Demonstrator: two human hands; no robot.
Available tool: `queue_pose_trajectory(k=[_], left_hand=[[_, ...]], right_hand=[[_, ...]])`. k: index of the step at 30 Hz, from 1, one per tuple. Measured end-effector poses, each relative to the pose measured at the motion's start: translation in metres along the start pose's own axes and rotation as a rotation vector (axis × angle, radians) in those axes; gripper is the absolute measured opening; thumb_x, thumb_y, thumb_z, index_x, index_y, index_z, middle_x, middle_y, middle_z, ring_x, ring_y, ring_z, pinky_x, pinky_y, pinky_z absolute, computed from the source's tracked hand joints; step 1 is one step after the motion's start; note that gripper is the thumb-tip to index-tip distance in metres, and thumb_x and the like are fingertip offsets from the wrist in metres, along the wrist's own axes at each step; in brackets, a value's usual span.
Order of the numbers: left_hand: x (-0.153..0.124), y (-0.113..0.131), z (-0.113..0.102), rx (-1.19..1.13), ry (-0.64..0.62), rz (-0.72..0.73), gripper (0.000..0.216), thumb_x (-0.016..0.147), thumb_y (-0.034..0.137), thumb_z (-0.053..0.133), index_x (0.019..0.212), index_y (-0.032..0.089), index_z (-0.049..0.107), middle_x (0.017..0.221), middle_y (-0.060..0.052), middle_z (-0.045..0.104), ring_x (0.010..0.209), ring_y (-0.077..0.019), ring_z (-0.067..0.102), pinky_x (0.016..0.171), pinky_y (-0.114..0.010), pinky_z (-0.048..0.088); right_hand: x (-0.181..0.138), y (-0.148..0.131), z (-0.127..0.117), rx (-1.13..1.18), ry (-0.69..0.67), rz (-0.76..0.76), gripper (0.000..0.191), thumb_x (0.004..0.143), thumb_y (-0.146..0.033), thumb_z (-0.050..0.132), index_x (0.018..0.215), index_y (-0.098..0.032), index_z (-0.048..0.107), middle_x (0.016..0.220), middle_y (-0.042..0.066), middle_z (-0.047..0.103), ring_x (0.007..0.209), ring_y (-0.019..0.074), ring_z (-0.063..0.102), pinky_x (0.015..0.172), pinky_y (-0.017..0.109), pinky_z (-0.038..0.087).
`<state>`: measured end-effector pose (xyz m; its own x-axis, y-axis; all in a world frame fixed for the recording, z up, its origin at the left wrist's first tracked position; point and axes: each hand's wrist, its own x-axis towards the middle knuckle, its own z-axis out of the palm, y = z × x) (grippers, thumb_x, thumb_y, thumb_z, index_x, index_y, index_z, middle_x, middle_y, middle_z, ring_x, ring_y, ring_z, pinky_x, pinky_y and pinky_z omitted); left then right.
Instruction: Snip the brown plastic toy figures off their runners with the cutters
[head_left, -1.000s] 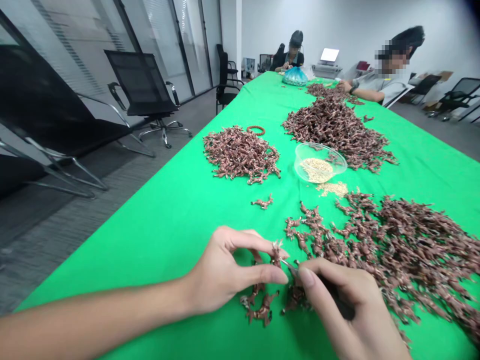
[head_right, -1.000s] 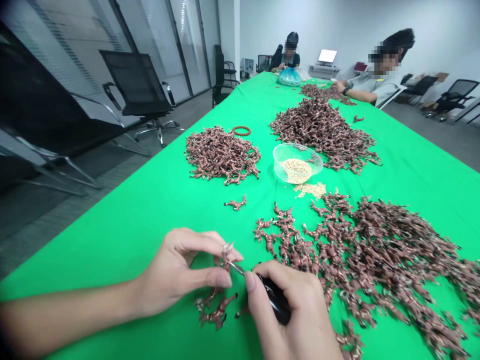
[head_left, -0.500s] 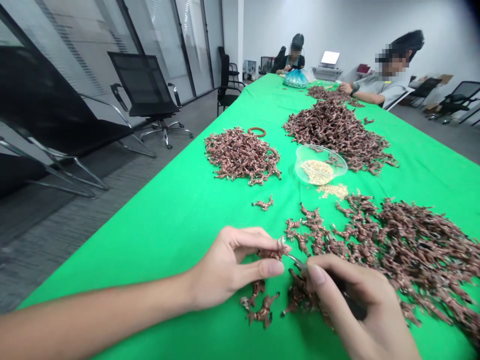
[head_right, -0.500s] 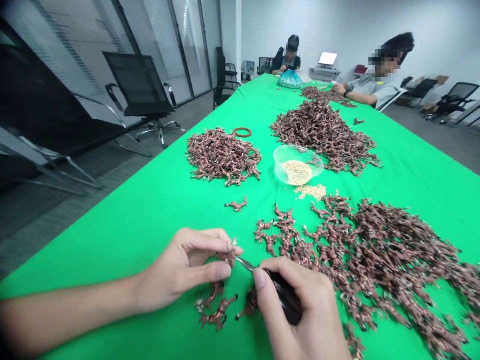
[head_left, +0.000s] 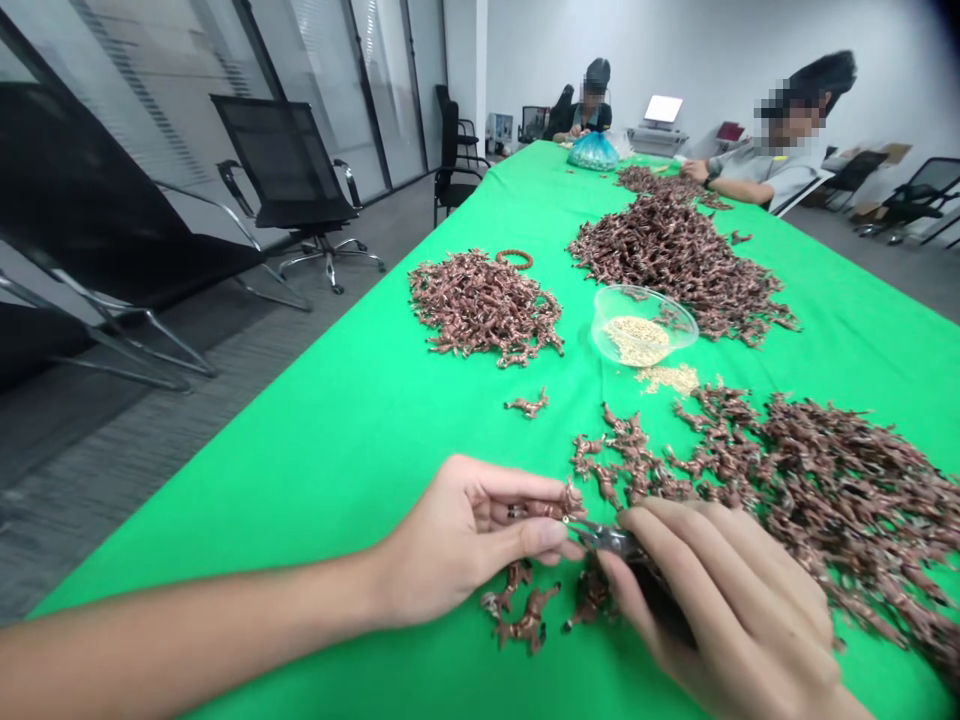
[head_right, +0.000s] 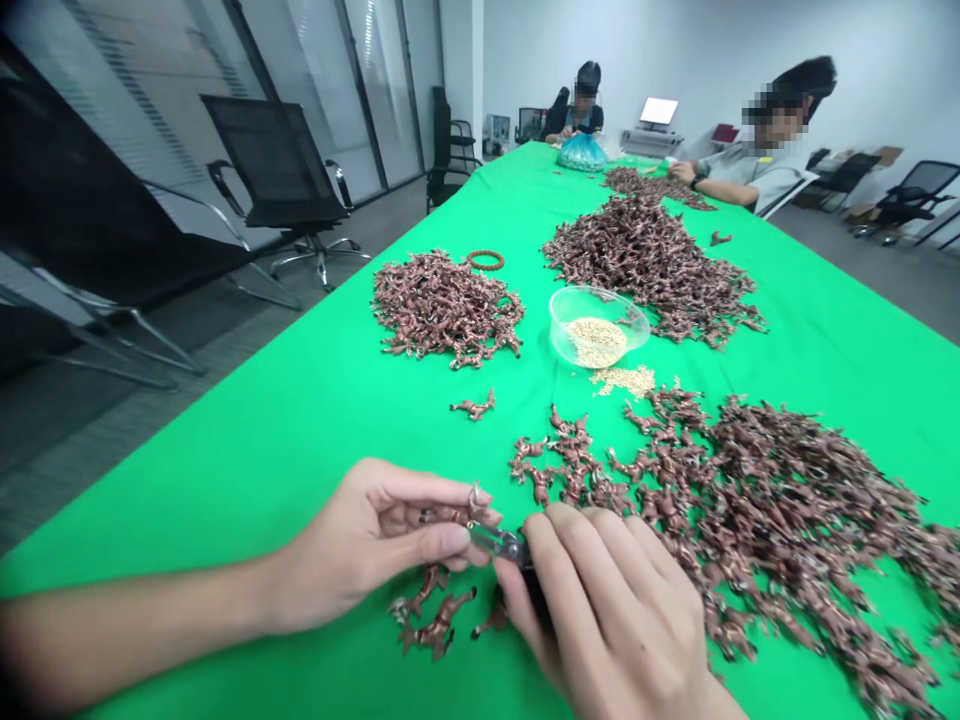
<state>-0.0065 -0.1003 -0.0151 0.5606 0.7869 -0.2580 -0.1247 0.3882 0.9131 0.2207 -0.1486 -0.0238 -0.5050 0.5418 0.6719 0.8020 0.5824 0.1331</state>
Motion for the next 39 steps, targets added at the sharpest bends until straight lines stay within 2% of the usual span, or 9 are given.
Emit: queue_pose_trajectory(k=[4, 10, 20, 23, 26, 29, 34, 36, 39], left_hand=[[0.0, -0.002, -0.001, -0.009, -0.019, 0.008, 0.032, 0.08, 0.023, 0.077, 0.108, 0.01, 0.071, 0.1, -0.012, 0.077, 0.087, -0.0207, 0.075, 0.076, -0.026, 0.061], [0.0, -0.001, -0.001, -0.051, -0.051, 0.013, 0.026, 0.081, 0.021, 0.076, 0.104, 0.009, 0.072, 0.089, -0.01, 0.078, 0.081, -0.0164, 0.075, 0.07, -0.021, 0.06], [0.0, 0.0, -0.001, -0.032, -0.053, -0.031, 0.03, 0.082, 0.025, 0.076, 0.106, 0.009, 0.069, 0.092, -0.011, 0.076, 0.09, -0.0238, 0.075, 0.07, -0.023, 0.061], [0.0, -0.001, -0.001, -0.031, -0.04, -0.048, 0.031, 0.08, 0.027, 0.078, 0.105, 0.009, 0.069, 0.09, -0.011, 0.076, 0.088, -0.0253, 0.076, 0.067, -0.022, 0.061], [0.002, 0.001, -0.003, -0.055, -0.045, -0.061, 0.032, 0.079, 0.027, 0.079, 0.102, 0.008, 0.069, 0.085, -0.012, 0.076, 0.084, -0.027, 0.076, 0.064, -0.023, 0.061], [0.004, 0.007, -0.007, -0.127, -0.129, -0.107, 0.026, 0.086, 0.031, 0.071, 0.097, 0.008, 0.069, 0.083, -0.013, 0.076, 0.081, -0.0277, 0.076, 0.062, -0.023, 0.061], [0.008, 0.014, -0.011, -0.215, -0.302, -0.204, 0.029, 0.097, 0.029, 0.051, 0.095, 0.006, 0.069, 0.104, -0.022, 0.073, 0.08, -0.0262, 0.076, 0.065, -0.027, 0.06], [0.008, 0.014, -0.01, -0.204, -0.3, -0.189, 0.026, 0.095, 0.026, 0.054, 0.093, 0.005, 0.07, 0.103, -0.023, 0.073, 0.076, -0.0251, 0.076, 0.063, -0.026, 0.059], [0.007, 0.011, -0.008, -0.214, -0.231, -0.137, 0.016, 0.088, 0.022, 0.066, 0.093, 0.007, 0.07, 0.087, -0.016, 0.076, 0.07, -0.0214, 0.076, 0.059, -0.021, 0.057]], right_hand=[[0.002, 0.0, -0.004, -0.066, 0.046, -0.057, 0.032, 0.074, -0.031, 0.082, 0.101, -0.02, 0.07, 0.085, 0.004, 0.077, 0.071, 0.0222, 0.072, 0.07, 0.037, 0.056], [0.014, -0.004, -0.013, -0.167, 0.085, -0.133, 0.021, 0.076, -0.03, 0.082, 0.092, -0.022, 0.071, 0.082, 0.001, 0.077, 0.062, 0.0186, 0.071, 0.06, 0.033, 0.056], [0.011, -0.004, -0.02, -0.233, 0.031, -0.236, 0.014, 0.08, -0.022, 0.078, 0.093, -0.019, 0.074, 0.087, 0.002, 0.077, 0.069, 0.0175, 0.071, 0.061, 0.031, 0.053], [0.01, -0.008, -0.022, -0.211, -0.033, -0.204, 0.014, 0.085, -0.023, 0.074, 0.097, -0.016, 0.073, 0.092, 0.004, 0.077, 0.071, 0.0186, 0.071, 0.064, 0.032, 0.053], [0.008, -0.013, -0.021, -0.19, 0.006, -0.145, 0.016, 0.087, -0.022, 0.073, 0.099, -0.012, 0.072, 0.089, 0.005, 0.077, 0.069, 0.0184, 0.071, 0.07, 0.033, 0.052], [0.006, -0.015, -0.02, -0.186, 0.042, -0.096, 0.021, 0.084, -0.021, 0.075, 0.1, -0.009, 0.07, 0.086, 0.006, 0.078, 0.067, 0.0191, 0.07, 0.073, 0.035, 0.05], [0.003, -0.014, -0.02, -0.158, 0.073, -0.122, 0.027, 0.08, -0.021, 0.08, 0.101, -0.008, 0.07, 0.088, 0.007, 0.077, 0.069, 0.0196, 0.07, 0.073, 0.035, 0.05], [0.004, -0.012, -0.019, -0.161, 0.078, -0.112, 0.028, 0.078, -0.02, 0.081, 0.101, -0.008, 0.07, 0.086, 0.008, 0.077, 0.068, 0.0196, 0.069, 0.073, 0.036, 0.05], [0.007, -0.01, -0.015, -0.158, 0.114, -0.12, 0.029, 0.073, -0.017, 0.085, 0.097, -0.007, 0.07, 0.082, 0.008, 0.077, 0.065, 0.0191, 0.068, 0.072, 0.037, 0.05]])
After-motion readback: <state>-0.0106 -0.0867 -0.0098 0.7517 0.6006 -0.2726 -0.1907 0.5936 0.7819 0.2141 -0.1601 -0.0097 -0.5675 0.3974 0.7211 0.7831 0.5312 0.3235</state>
